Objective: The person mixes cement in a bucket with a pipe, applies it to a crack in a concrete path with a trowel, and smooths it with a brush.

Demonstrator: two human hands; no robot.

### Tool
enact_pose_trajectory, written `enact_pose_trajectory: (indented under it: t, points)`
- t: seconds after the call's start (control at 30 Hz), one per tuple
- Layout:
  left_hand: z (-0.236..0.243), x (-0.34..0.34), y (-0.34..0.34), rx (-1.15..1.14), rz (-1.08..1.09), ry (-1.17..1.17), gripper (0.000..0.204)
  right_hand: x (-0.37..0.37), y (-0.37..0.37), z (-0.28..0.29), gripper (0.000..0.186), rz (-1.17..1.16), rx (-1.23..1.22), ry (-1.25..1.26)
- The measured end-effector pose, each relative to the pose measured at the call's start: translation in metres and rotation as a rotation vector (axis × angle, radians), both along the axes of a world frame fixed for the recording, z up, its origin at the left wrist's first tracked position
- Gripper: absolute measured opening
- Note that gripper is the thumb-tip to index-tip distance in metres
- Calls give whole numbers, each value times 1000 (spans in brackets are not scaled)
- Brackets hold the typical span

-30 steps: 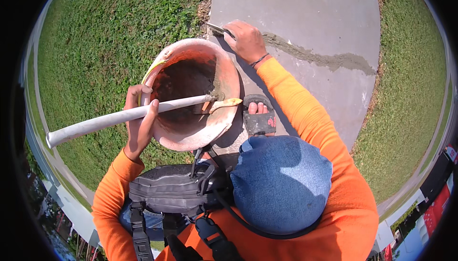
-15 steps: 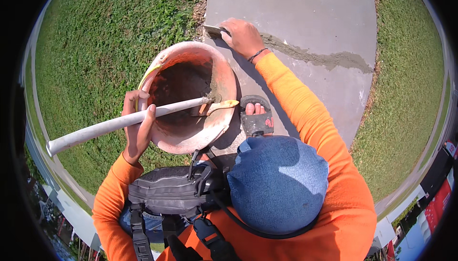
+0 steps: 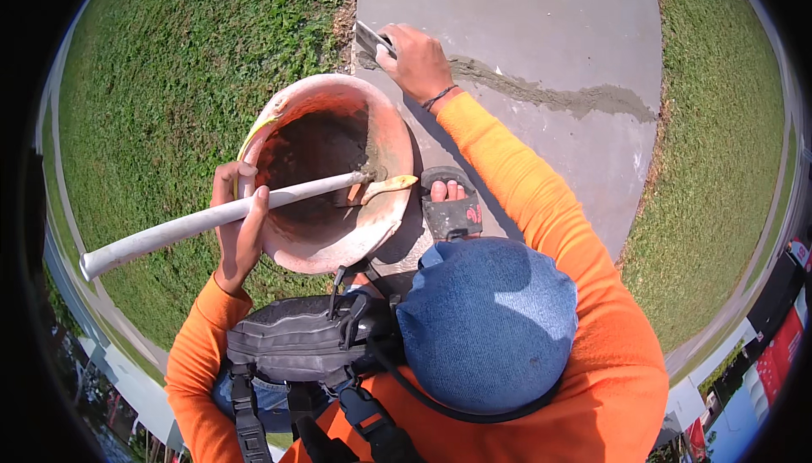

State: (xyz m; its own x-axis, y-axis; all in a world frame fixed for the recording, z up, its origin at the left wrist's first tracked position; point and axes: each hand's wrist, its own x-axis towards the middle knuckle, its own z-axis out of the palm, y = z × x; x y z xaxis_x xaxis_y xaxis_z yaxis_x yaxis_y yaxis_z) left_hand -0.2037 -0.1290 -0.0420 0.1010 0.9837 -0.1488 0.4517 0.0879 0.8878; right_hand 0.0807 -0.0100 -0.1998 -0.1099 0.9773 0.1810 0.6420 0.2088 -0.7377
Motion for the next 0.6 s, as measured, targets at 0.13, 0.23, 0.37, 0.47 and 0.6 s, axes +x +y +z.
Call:
enact_pose_trajectory:
  t: [0.13, 0.23, 0.37, 0.47, 0.6]
  points:
    - [4, 3, -1, -35, 20, -12, 24, -10, -4, -16, 21, 47, -22, -1]
    - [5, -1, -1, 10, 3, 51, 24, -2, -11, -22, 22, -76, -126, -48]
    - [11, 1, -2, -49, 14, 48, 24, 33, -26, -4, 22, -115, -149, -60]
    - [2, -4, -4, -31, 9, -3, 25, 37, -13, 10, 22, 1, 8, -185]
    - [2, -1, -1, -64, 36, -69, 24, 18, 26, -8, 23, 275, 249, -386]
